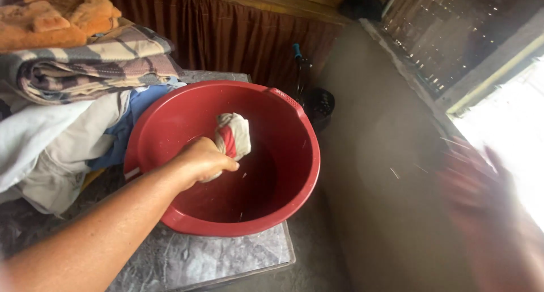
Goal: The person wets a cloth in a red basin, then wipes a glass window pane and the surrounding metal frame. They repeatedly fold and reposition the cloth while cleaning the glass surface and edges.
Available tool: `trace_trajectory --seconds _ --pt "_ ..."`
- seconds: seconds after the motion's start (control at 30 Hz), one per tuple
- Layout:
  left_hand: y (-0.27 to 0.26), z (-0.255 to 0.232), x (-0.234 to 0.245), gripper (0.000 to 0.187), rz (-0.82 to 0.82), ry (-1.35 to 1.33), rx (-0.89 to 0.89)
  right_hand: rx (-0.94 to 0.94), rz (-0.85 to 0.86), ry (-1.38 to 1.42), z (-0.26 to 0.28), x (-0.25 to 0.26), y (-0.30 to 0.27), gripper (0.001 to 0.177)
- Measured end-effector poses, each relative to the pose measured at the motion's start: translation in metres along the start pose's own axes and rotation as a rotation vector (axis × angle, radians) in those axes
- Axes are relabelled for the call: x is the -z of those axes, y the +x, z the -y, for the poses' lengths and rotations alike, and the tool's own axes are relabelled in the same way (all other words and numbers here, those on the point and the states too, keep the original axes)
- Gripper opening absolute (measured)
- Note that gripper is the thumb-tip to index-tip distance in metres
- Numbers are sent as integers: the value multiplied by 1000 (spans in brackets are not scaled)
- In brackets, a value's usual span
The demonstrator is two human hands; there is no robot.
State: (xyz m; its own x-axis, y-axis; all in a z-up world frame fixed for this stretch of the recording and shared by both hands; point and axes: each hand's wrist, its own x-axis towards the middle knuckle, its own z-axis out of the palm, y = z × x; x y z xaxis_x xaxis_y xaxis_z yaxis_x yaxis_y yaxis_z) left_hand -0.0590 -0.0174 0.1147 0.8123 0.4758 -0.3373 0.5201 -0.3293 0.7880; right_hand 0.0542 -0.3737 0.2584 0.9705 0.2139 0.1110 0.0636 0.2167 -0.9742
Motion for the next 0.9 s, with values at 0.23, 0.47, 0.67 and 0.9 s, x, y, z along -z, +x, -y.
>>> trace_trajectory --seconds 0.23,0.47,0.67,0.9 --pt "-9 -16 -10 32 -218 -99 1 -116 -109 -11 -9 91 23 48" --pt "-19 -91 -37 50 -367 2 77 -132 -13 -156 28 168 32 48" --pt "-42 -159 -77 47 -427 158 -95 -162 49 -234 36 195 41 49" --pt "-52 -214 -141 49 -282 158 -303 -201 31 -271 48 234 33 50"
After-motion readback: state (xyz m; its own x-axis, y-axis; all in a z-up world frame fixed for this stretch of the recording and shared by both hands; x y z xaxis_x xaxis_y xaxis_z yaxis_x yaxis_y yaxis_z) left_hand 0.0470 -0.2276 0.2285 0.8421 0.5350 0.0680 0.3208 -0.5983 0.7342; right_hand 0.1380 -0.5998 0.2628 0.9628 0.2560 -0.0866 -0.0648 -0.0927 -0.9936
